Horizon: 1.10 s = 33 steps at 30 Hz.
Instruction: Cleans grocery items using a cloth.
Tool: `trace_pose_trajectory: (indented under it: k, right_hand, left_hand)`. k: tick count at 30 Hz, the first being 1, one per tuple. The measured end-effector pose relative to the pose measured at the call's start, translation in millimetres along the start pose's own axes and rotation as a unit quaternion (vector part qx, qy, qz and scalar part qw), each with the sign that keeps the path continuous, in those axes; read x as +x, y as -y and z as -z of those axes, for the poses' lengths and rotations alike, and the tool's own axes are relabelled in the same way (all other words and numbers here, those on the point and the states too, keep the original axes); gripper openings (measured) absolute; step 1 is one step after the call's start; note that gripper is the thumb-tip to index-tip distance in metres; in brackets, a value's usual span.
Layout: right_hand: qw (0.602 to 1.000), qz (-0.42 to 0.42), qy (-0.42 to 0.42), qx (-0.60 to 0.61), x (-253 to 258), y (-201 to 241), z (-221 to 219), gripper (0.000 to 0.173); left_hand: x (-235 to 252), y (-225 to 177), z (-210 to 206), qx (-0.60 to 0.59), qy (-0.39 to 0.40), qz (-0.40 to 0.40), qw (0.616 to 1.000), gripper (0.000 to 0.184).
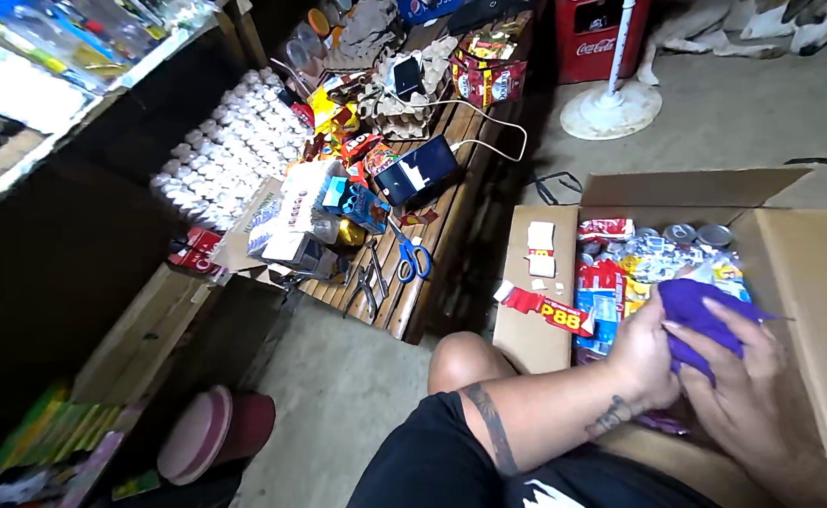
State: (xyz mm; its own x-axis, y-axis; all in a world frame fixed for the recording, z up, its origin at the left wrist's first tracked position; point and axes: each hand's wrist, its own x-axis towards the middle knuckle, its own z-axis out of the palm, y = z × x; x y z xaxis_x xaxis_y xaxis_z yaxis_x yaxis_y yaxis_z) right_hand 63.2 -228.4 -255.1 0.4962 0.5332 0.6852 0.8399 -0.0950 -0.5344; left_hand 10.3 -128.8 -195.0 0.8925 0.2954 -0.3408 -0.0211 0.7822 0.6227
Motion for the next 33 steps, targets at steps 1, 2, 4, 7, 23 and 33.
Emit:
trace_pose_trajectory:
  k: [1, 2, 4, 7, 23, 33]
  right_hand:
    - [1.0, 0.014, 0.004, 0.01, 0.1, 0.3, -0.9, 0.03]
    - [0.999, 0.021, 0.008, 0.022, 0.7, -2.7, -0.1, 0.031]
    - [0.999, 0.03, 0.012, 0.034, 3.3, -10.8, 4.8, 0.031]
    - [0.998, 0.051, -0.002, 0.03, 14.0, -13.8, 14.3, 0.033]
    - [0.946, -0.22, -0.079, 0.226, 33.3, -17.2, 42.2, 0.041]
    - [0.909, -0.352, -0.077, 0.212, 36.6, -17.4, 48.6, 0.029]
  left_hand:
    - [1.8, -0.2, 1.9, -0.003, 0.0, -0.006, 1.0, 0.055]
    - [2.4, 0.5, 3.0, 0.0, 0.002, -0.009, 1.0, 0.053]
    - [-1.2, 1.8, 3.1, 0.024, 0.022, -0.015, 0.999, 0.052]
    - [-23.0, -12.5, -17.1, 0.091, 0.045, -0.024, 0.995, 0.05]
    - [-22.2, 7.3, -3.8, 0.165, 0.2, 0.02, 0.966, 0.062]
    - [-31.4, -25.6, -22.5, 0.152, 0.138, 0.061, 0.977, 0.052]
